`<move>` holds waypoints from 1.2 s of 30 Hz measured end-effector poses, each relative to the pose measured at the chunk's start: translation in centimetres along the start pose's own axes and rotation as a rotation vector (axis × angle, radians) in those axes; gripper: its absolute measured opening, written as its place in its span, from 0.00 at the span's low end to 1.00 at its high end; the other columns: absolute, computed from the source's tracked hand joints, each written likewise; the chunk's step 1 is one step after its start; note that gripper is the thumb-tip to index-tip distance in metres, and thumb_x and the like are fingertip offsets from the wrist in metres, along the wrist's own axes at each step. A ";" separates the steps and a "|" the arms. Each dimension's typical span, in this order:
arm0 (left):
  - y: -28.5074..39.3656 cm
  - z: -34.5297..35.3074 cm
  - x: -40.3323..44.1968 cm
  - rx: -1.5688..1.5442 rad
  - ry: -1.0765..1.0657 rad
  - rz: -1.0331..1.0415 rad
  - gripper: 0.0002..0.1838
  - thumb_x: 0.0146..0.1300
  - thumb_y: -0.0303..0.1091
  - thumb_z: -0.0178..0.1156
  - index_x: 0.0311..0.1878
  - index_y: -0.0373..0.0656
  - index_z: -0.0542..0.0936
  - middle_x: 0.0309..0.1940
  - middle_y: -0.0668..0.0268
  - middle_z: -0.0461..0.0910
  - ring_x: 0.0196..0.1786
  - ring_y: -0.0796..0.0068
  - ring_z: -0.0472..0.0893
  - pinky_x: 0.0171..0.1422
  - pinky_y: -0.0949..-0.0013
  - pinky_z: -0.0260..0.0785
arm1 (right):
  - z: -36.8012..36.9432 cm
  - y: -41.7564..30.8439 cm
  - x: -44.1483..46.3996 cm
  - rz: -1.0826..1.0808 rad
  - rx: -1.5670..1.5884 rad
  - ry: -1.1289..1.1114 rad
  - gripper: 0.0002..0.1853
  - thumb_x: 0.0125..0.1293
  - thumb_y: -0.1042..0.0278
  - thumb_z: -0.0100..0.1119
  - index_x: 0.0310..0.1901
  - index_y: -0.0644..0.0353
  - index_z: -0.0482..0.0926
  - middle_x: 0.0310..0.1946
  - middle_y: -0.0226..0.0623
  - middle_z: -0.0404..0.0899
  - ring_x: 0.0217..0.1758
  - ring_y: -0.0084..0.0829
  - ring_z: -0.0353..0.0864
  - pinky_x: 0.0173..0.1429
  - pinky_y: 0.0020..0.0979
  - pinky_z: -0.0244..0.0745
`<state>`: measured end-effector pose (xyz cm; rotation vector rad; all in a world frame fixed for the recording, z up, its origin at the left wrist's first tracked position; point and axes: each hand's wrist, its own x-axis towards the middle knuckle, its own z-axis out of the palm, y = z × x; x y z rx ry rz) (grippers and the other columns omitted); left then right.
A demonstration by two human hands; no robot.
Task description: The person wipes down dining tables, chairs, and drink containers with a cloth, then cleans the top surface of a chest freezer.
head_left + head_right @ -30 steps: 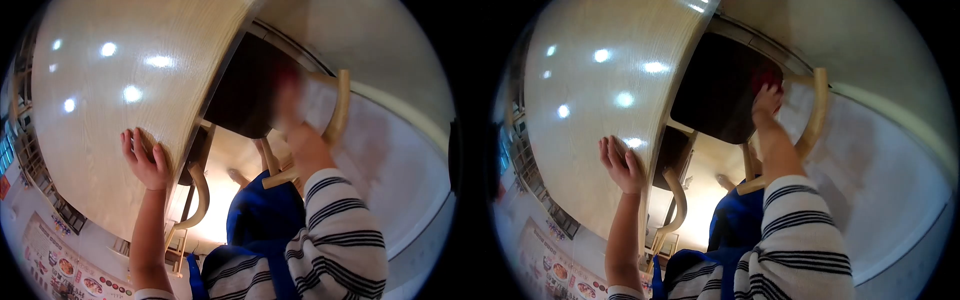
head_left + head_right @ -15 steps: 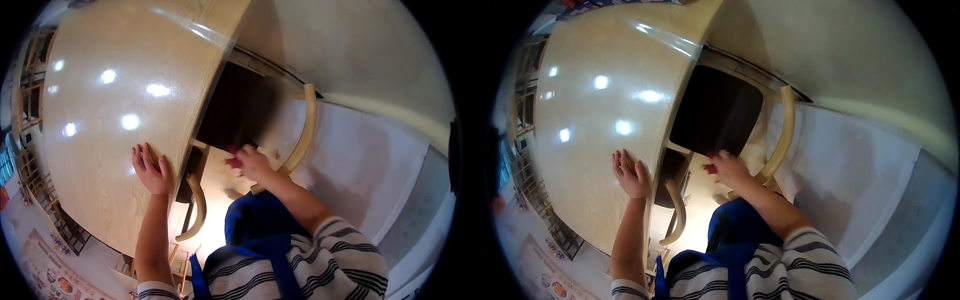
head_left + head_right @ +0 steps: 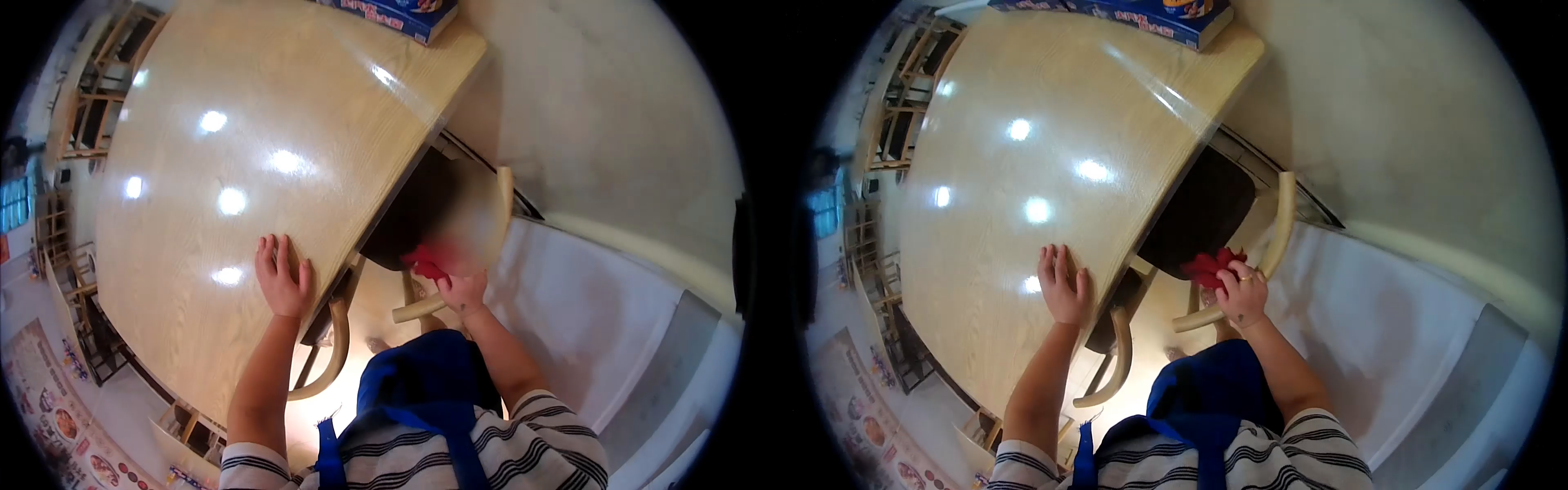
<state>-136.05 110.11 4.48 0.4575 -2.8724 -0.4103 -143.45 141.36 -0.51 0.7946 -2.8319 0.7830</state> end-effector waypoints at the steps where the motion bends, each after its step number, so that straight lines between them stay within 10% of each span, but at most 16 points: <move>1: -0.1 0.0 0.0 0.004 0.015 0.011 0.27 0.55 0.35 0.54 0.59 0.40 0.67 0.59 0.49 0.62 0.64 0.47 0.58 0.66 0.51 0.50 | 0.3 -0.8 1.0 0.030 0.045 0.004 0.13 0.39 0.70 0.59 0.32 0.52 0.76 0.39 0.34 0.72 0.39 0.38 0.73 0.43 0.36 0.68; 8: 0.0 -0.2 -0.1 -0.037 0.042 -0.005 0.28 0.52 0.37 0.57 0.58 0.42 0.68 0.59 0.51 0.63 0.64 0.47 0.59 0.66 0.49 0.50 | -2.3 -6.6 12.1 0.108 0.350 0.501 0.17 0.41 0.77 0.57 0.38 0.53 0.78 0.42 0.37 0.71 0.43 0.40 0.72 0.49 0.37 0.68; 12: 0.1 -0.4 -0.2 -0.044 0.023 -0.034 0.28 0.52 0.38 0.58 0.58 0.42 0.69 0.59 0.51 0.64 0.64 0.47 0.59 0.66 0.49 0.50 | 1.9 -11.2 19.6 -0.153 0.514 -0.104 0.18 0.50 0.73 0.54 0.45 0.55 0.77 0.59 0.37 0.64 0.59 0.40 0.64 0.53 0.39 0.66; 16: -0.5 -0.2 0.0 -0.037 0.033 -0.036 0.28 0.51 0.38 0.58 0.58 0.42 0.69 0.59 0.51 0.64 0.64 0.48 0.59 0.66 0.48 0.50 | 8.8 -9.1 26.3 -0.699 0.072 -0.101 0.18 0.58 0.66 0.48 0.51 0.58 0.71 0.55 0.38 0.68 0.56 0.43 0.67 0.54 0.40 0.67; 21: -0.3 -0.2 -0.5 -0.031 0.008 -0.043 0.29 0.51 0.39 0.58 0.58 0.44 0.69 0.59 0.51 0.63 0.64 0.48 0.59 0.66 0.47 0.50 | 6.7 -5.1 37.5 -0.273 -0.293 -0.147 0.23 0.61 0.72 0.41 0.59 0.54 0.64 0.64 0.36 0.58 0.66 0.44 0.56 0.66 0.41 0.55; 28: -0.5 0.0 -0.3 -0.038 0.017 -0.035 0.29 0.51 0.40 0.58 0.58 0.44 0.69 0.59 0.52 0.64 0.64 0.48 0.60 0.65 0.47 0.50 | 2.9 6.2 30.4 -0.309 -0.222 0.202 0.15 0.55 0.73 0.50 0.46 0.57 0.75 0.50 0.40 0.72 0.51 0.46 0.71 0.53 0.41 0.67; 30: -0.4 -0.2 -0.2 -0.045 0.021 -0.028 0.29 0.51 0.41 0.58 0.58 0.44 0.69 0.59 0.51 0.64 0.64 0.48 0.60 0.65 0.47 0.50 | -1.1 8.0 30.4 0.341 0.112 0.159 0.13 0.54 0.72 0.52 0.43 0.58 0.77 0.47 0.42 0.74 0.48 0.46 0.71 0.51 0.41 0.67; 36: -0.1 0.0 -0.5 -0.065 0.056 -0.007 0.28 0.50 0.39 0.58 0.57 0.42 0.70 0.58 0.50 0.64 0.63 0.46 0.61 0.65 0.46 0.50 | 0.6 10.9 35.4 0.078 0.202 0.393 0.13 0.53 0.69 0.51 0.41 0.58 0.78 0.46 0.45 0.73 0.48 0.44 0.72 0.52 0.41 0.67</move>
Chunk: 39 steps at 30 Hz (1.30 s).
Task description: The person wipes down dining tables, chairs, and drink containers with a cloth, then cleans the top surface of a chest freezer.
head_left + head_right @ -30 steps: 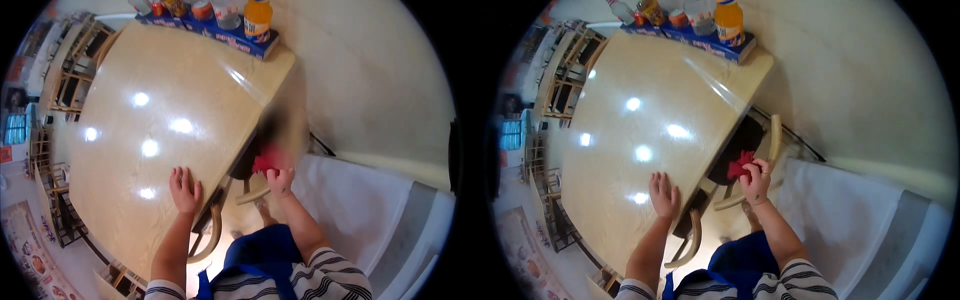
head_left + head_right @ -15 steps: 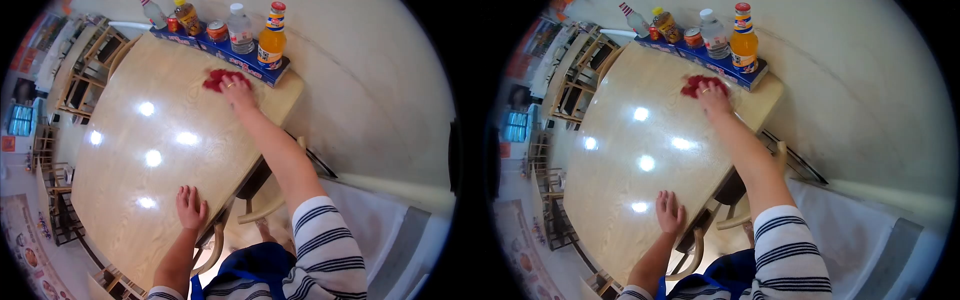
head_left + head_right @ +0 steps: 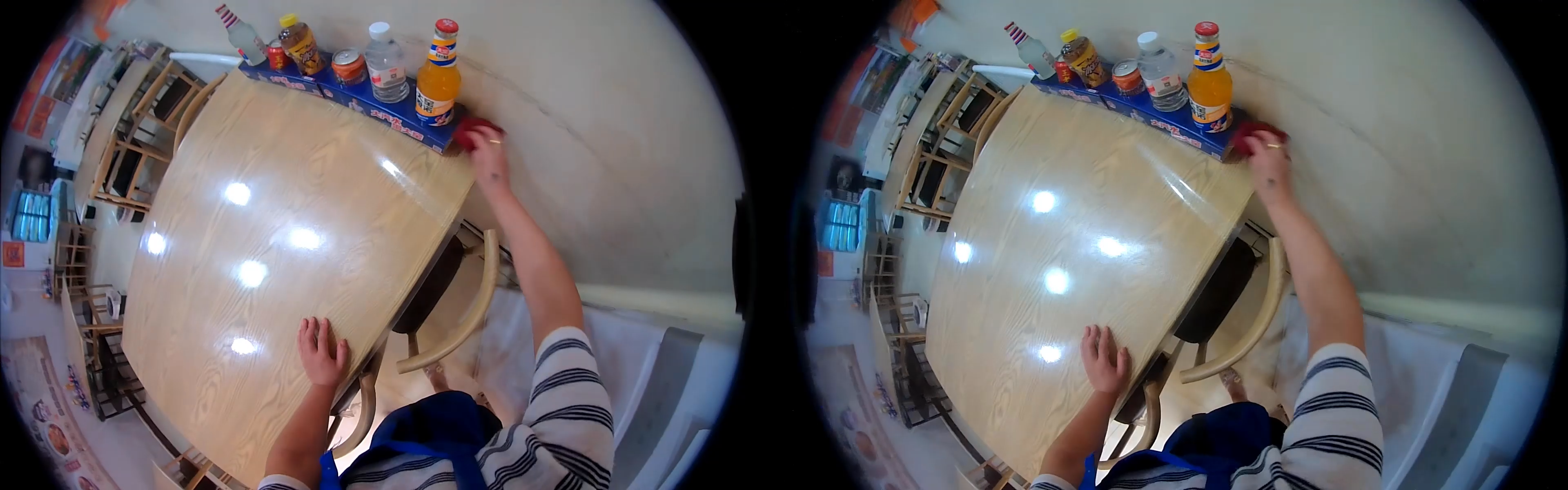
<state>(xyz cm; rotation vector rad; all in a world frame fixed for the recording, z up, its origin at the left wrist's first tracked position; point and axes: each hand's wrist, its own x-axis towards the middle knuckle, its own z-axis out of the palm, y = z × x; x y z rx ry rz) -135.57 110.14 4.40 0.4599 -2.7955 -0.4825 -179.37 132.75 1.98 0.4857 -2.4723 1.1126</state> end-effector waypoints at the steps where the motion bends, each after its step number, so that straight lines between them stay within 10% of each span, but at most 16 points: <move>1: 0.2 -0.3 0.1 0.002 -0.015 -0.004 0.28 0.51 0.37 0.58 0.57 0.41 0.69 0.58 0.49 0.64 0.63 0.46 0.60 0.65 0.48 0.50 | 1.4 0.1 0.2 0.040 0.037 -0.064 0.13 0.53 0.69 0.51 0.41 0.57 0.78 0.46 0.44 0.73 0.48 0.44 0.72 0.52 0.41 0.67; 6: 0.6 -0.5 0.1 0.010 -0.063 -0.035 0.28 0.51 0.34 0.58 0.58 0.40 0.68 0.58 0.49 0.63 0.64 0.46 0.59 0.66 0.50 0.50 | -0.4 -0.3 1.8 -0.485 -0.643 -0.362 0.13 0.60 0.65 0.45 0.42 0.58 0.76 0.41 0.45 0.76 0.46 0.44 0.73 0.51 0.40 0.67; 10: 0.4 -0.6 0.5 0.006 -0.043 -0.036 0.28 0.51 0.36 0.58 0.58 0.41 0.69 0.59 0.50 0.63 0.64 0.47 0.59 0.66 0.49 0.50 | -1.4 -1.4 2.5 0.018 -0.751 -0.224 0.12 0.61 0.66 0.45 0.35 0.58 0.79 0.39 0.41 0.78 0.44 0.41 0.75 0.47 0.40 0.70; 12: 0.2 -0.6 0.4 -0.002 -0.036 -0.040 0.28 0.52 0.38 0.58 0.58 0.43 0.69 0.59 0.51 0.63 0.64 0.48 0.59 0.66 0.47 0.50 | -4.2 -4.6 3.3 0.297 -0.941 -0.657 0.11 0.61 0.67 0.46 0.35 0.58 0.80 0.40 0.43 0.78 0.44 0.42 0.76 0.45 0.40 0.72; 22: 0.3 -0.4 0.3 -0.026 -0.015 -0.032 0.28 0.52 0.36 0.58 0.58 0.43 0.69 0.59 0.50 0.63 0.64 0.47 0.59 0.66 0.50 0.50 | 1.6 -3.6 -3.1 -0.056 -0.385 0.061 0.19 0.49 0.77 0.52 0.46 0.58 0.77 0.52 0.43 0.72 0.53 0.45 0.70 0.58 0.39 0.65; 39: -1.5 -0.7 -1.1 -0.353 0.210 -0.049 0.27 0.51 0.36 0.61 0.55 0.38 0.70 0.61 0.48 0.58 0.64 0.47 0.59 0.66 0.55 0.52 | -2.0 -17.3 -21.9 -0.285 0.054 -0.419 0.19 0.50 0.80 0.49 0.47 0.64 0.74 0.52 0.49 0.71 0.58 0.49 0.65 0.62 0.40 0.61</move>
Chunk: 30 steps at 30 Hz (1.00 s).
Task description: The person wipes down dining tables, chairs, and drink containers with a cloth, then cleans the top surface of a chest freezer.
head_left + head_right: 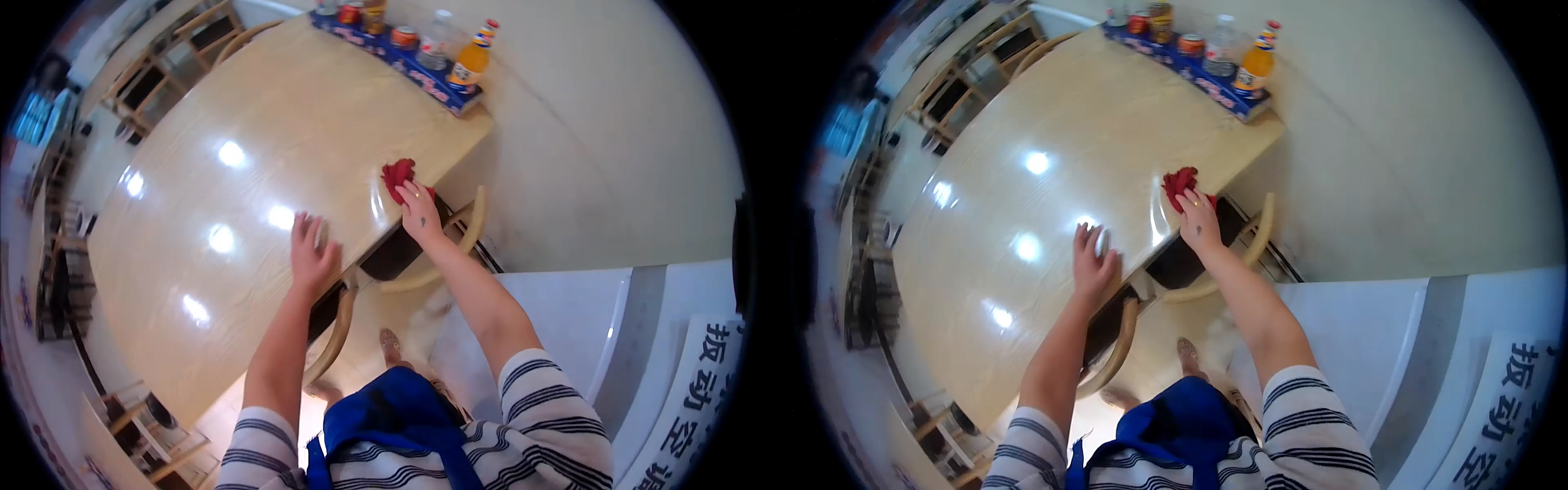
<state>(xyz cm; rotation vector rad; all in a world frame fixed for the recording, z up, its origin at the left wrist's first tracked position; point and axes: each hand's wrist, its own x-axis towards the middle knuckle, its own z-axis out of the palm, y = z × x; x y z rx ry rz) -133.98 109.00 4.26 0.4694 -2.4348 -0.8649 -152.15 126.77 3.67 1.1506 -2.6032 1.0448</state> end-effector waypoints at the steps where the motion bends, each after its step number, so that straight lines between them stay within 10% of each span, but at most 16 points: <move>1: 0.1 -0.5 -0.4 -0.035 0.011 -0.024 0.28 0.51 0.37 0.61 0.56 0.38 0.69 0.62 0.48 0.56 0.64 0.46 0.58 0.66 0.55 0.53 | 0.5 -1.8 -1.3 -0.021 0.005 -0.029 0.20 0.50 0.80 0.49 0.48 0.64 0.73 0.53 0.50 0.69 0.59 0.49 0.64 0.63 0.40 0.60; 8: 4.1 -11.3 -21.0 -0.230 0.031 -0.090 0.20 0.55 0.28 0.57 0.52 0.40 0.72 0.54 0.52 0.68 0.56 0.53 0.69 0.60 0.62 0.62 | 5.6 -14.2 -9.9 -0.078 0.093 -0.246 0.24 0.51 0.83 0.47 0.53 0.63 0.70 0.57 0.51 0.65 0.62 0.49 0.61 0.65 0.39 0.57; 17: 0.8 -30.2 -59.6 -0.043 0.282 -1.090 0.14 0.58 0.30 0.53 0.48 0.41 0.75 0.39 0.59 0.78 0.38 0.69 0.80 0.42 0.71 0.73 | 16.8 -33.4 -20.2 -0.213 0.072 -0.204 0.22 0.49 0.85 0.41 0.48 0.67 0.72 0.54 0.52 0.68 0.63 0.50 0.59 0.65 0.43 0.55; 25: -0.1 -36.0 -65.3 -0.116 0.938 -1.356 0.13 0.61 0.34 0.55 0.46 0.38 0.77 0.36 0.61 0.80 0.40 0.73 0.79 0.45 0.73 0.70 | 25.5 -48.0 -24.1 -0.410 0.161 -0.356 0.14 0.54 0.80 0.49 0.44 0.67 0.74 0.52 0.53 0.70 0.57 0.52 0.64 0.62 0.42 0.59; 30: -0.8 -36.4 -64.6 -0.323 0.751 -1.334 0.12 0.62 0.33 0.54 0.45 0.39 0.78 0.35 0.61 0.81 0.36 0.74 0.80 0.43 0.75 0.71 | 29.4 -53.5 -25.3 -0.547 0.236 -0.346 0.12 0.52 0.80 0.52 0.41 0.66 0.75 0.51 0.54 0.71 0.55 0.52 0.67 0.60 0.41 0.62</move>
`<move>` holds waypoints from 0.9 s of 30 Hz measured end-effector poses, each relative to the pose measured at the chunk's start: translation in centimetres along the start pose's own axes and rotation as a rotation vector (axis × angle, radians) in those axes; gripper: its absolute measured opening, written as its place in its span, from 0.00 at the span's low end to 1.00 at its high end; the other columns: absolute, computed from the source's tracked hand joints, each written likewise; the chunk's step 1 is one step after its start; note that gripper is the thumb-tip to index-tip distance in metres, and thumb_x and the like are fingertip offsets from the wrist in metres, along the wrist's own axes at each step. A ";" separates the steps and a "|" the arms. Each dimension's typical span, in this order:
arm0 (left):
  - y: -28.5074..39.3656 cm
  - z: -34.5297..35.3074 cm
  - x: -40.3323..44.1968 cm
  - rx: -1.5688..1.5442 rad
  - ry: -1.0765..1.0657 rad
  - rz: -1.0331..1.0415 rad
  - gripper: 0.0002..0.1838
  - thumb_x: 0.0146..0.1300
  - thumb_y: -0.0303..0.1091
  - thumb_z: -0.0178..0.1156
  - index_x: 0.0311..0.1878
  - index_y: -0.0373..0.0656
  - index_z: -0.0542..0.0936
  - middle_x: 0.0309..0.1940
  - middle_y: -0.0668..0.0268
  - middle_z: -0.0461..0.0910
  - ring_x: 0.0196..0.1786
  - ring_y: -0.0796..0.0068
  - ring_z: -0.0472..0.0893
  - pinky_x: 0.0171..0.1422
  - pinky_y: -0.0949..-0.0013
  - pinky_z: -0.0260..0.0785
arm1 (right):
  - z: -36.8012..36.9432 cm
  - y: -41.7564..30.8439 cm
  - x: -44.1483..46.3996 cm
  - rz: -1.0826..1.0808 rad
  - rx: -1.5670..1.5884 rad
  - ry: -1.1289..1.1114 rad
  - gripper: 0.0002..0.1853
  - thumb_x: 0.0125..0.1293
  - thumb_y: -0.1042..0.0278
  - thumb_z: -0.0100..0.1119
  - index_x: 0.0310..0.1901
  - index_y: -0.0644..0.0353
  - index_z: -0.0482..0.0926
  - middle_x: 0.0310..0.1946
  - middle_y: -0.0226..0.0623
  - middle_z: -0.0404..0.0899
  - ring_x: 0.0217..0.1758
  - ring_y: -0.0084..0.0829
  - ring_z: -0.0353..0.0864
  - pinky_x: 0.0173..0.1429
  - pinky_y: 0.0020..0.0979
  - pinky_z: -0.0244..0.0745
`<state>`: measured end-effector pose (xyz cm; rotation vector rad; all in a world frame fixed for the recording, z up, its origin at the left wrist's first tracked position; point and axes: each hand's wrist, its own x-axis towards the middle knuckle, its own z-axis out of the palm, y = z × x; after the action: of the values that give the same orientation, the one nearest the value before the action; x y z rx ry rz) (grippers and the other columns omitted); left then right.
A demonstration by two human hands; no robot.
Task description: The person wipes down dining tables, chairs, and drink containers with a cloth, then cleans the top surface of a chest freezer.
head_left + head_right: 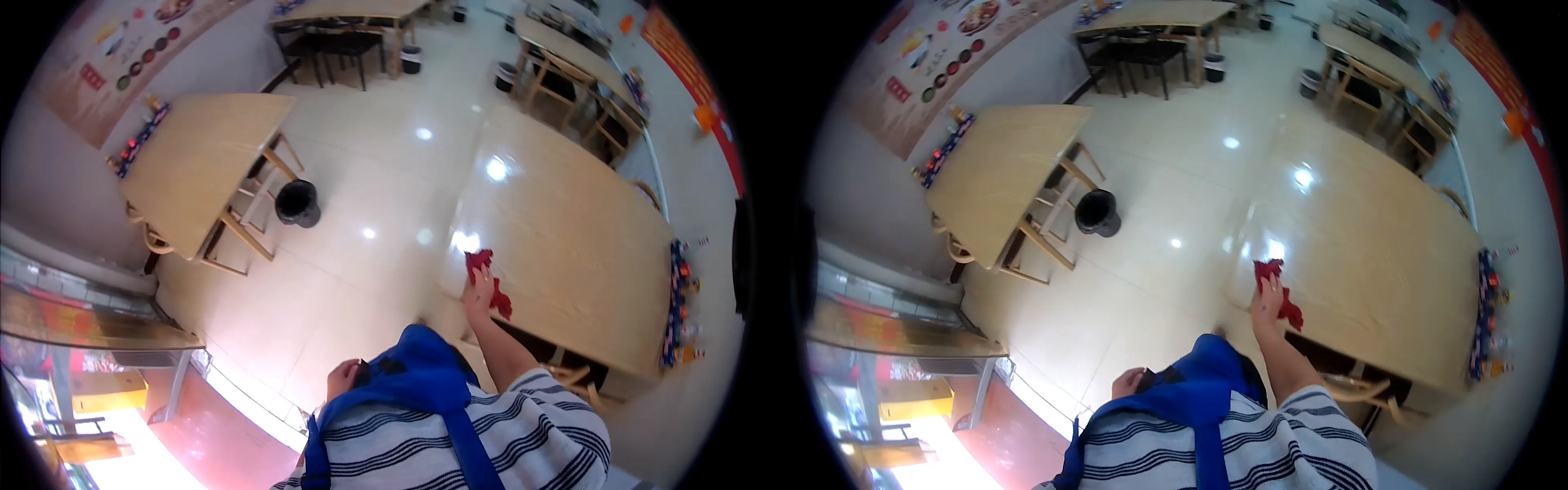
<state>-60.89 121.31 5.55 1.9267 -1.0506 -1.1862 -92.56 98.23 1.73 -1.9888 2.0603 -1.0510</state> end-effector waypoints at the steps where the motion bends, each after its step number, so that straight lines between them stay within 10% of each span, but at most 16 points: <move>1: 0.4 -0.7 0.4 0.026 0.007 -0.041 0.12 0.61 0.34 0.54 0.45 0.40 0.78 0.35 0.60 0.81 0.37 0.73 0.80 0.43 0.74 0.71 | 0.4 -0.6 0.4 -0.023 -0.003 -0.006 0.13 0.51 0.80 0.52 0.41 0.66 0.75 0.51 0.54 0.71 0.55 0.52 0.67 0.60 0.41 0.62; 9: -6.5 -5.3 12.2 0.077 0.110 -0.056 0.14 0.61 0.39 0.54 0.47 0.43 0.78 0.38 0.58 0.81 0.41 0.69 0.81 0.46 0.69 0.71 | 3.5 -1.9 3.9 -0.089 0.002 -0.011 0.11 0.48 0.77 0.55 0.37 0.62 0.75 0.47 0.51 0.73 0.51 0.52 0.70 0.54 0.45 0.65; 14: 5.7 -11.1 20.9 0.182 0.131 -0.035 0.13 0.61 0.37 0.54 0.45 0.44 0.78 0.37 0.59 0.81 0.40 0.68 0.81 0.46 0.69 0.71 | 8.5 -4.2 9.3 -0.092 0.004 0.021 0.11 0.45 0.82 0.51 0.34 0.62 0.75 0.42 0.50 0.76 0.46 0.52 0.73 0.50 0.43 0.68; 16: 8.3 -13.5 25.0 0.156 0.139 0.112 0.13 0.61 0.37 0.54 0.45 0.43 0.78 0.36 0.59 0.81 0.38 0.67 0.81 0.43 0.69 0.72 | 14.5 -3.3 12.0 0.068 0.429 -0.166 0.14 0.45 0.85 0.48 0.34 0.63 0.75 0.37 0.48 0.77 0.41 0.46 0.76 0.42 0.36 0.73; 17: 8.7 -14.6 26.9 0.185 0.167 0.123 0.12 0.60 0.37 0.54 0.45 0.43 0.79 0.35 0.58 0.80 0.37 0.67 0.81 0.43 0.69 0.72 | 15.1 -6.9 14.5 0.250 0.647 -0.278 0.12 0.50 0.85 0.45 0.35 0.64 0.76 0.27 0.37 0.77 0.24 0.26 0.77 0.26 0.26 0.72; 19: 9.6 -16.4 29.7 0.185 0.293 0.151 0.12 0.60 0.36 0.55 0.43 0.42 0.79 0.34 0.57 0.80 0.36 0.67 0.80 0.42 0.70 0.72 | 17.8 -13.1 19.5 0.676 0.903 -0.412 0.12 0.54 0.83 0.50 0.40 0.64 0.76 0.31 0.36 0.78 0.33 0.26 0.77 0.37 0.27 0.74; 27: 10.1 -18.8 39.2 0.019 0.312 -0.044 0.12 0.60 0.34 0.55 0.43 0.38 0.79 0.33 0.61 0.81 0.34 0.75 0.79 0.41 0.75 0.70 | 21.6 -35.5 41.9 0.650 1.995 -0.808 0.19 0.63 0.75 0.44 0.56 0.63 0.63 0.55 0.43 0.67 0.59 0.39 0.67 0.62 0.41 0.64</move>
<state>-35.96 84.30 5.29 2.0755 -0.8593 -0.8628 -57.61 54.34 20.18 -0.3798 0.3604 -0.9811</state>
